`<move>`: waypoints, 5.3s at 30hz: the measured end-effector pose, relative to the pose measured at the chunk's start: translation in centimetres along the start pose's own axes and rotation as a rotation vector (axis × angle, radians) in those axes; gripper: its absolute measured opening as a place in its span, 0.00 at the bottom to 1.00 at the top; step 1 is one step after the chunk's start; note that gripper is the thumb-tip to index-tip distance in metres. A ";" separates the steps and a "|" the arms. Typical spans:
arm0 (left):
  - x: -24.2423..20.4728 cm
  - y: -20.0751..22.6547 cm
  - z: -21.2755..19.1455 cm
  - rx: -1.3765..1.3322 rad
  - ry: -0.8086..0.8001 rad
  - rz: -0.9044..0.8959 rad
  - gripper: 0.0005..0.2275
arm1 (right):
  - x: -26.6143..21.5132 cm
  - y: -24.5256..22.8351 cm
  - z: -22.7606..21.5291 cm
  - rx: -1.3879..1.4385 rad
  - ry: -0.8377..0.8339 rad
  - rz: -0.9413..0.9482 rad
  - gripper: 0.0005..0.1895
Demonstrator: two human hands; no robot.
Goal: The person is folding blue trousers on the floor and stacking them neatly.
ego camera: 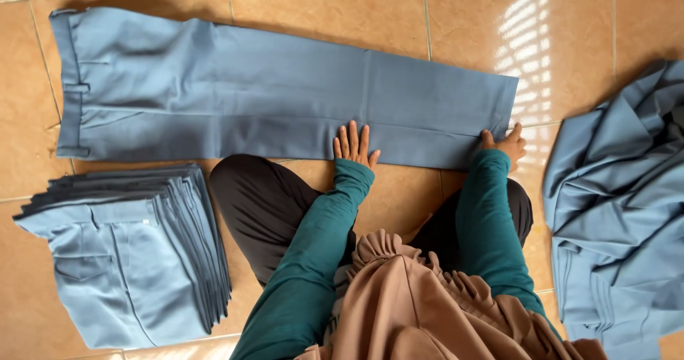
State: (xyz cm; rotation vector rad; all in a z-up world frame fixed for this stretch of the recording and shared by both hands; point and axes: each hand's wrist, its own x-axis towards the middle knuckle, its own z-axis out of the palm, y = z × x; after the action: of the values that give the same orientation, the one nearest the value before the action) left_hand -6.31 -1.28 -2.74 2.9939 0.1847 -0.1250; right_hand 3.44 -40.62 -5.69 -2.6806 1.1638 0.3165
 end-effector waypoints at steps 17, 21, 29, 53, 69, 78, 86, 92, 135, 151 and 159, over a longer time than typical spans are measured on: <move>-4.5 -0.4 -0.9 -0.082 -0.162 0.183 0.45 | -4.5 1.0 -16.2 1.152 -0.466 -0.112 0.31; -5.6 4.9 4.0 -0.031 0.110 0.304 0.46 | -12.2 -1.1 -25.6 1.356 -0.304 0.021 0.24; -3.2 15.6 2.7 -0.397 -0.524 0.593 0.25 | -11.1 -1.9 -31.5 1.363 -0.137 -0.199 0.27; 6.1 -9.3 -3.0 -0.680 -0.228 -0.521 0.36 | -18.2 -9.9 -1.6 0.834 -0.475 -0.403 0.12; 3.8 -6.2 -5.2 0.031 -0.086 -0.007 0.27 | -19.2 -9.2 0.2 -0.086 0.256 -0.955 0.31; 9.5 1.4 -5.1 -0.076 0.198 0.092 0.30 | -16.6 -15.7 -1.0 -0.059 -0.001 -0.501 0.33; 14.3 -3.6 -6.1 -0.056 -0.157 0.111 0.24 | -11.8 -16.6 -1.4 -0.174 -0.019 -0.736 0.30; 15.8 -7.6 -8.2 0.007 -0.158 -0.154 0.26 | -8.6 -14.5 -2.1 -0.184 -0.058 -0.535 0.33; -1.5 -3.9 -2.0 -0.472 -0.326 0.050 0.35 | -21.0 -1.1 -15.7 1.452 -0.642 -0.139 0.37; -8.6 4.4 1.0 -1.365 -0.584 -0.286 0.37 | -22.8 -19.0 -17.2 1.290 -0.239 -1.121 0.36; -8.8 4.1 7.8 -0.944 -0.842 -0.498 0.32 | -28.4 -19.0 -4.0 0.553 -0.468 -0.903 0.33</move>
State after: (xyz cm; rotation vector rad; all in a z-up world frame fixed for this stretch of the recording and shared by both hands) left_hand -15.01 -7.46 -9.06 1.7221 0.6472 -0.9879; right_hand -1.08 -9.28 7.79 -2.1659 -0.1276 0.3562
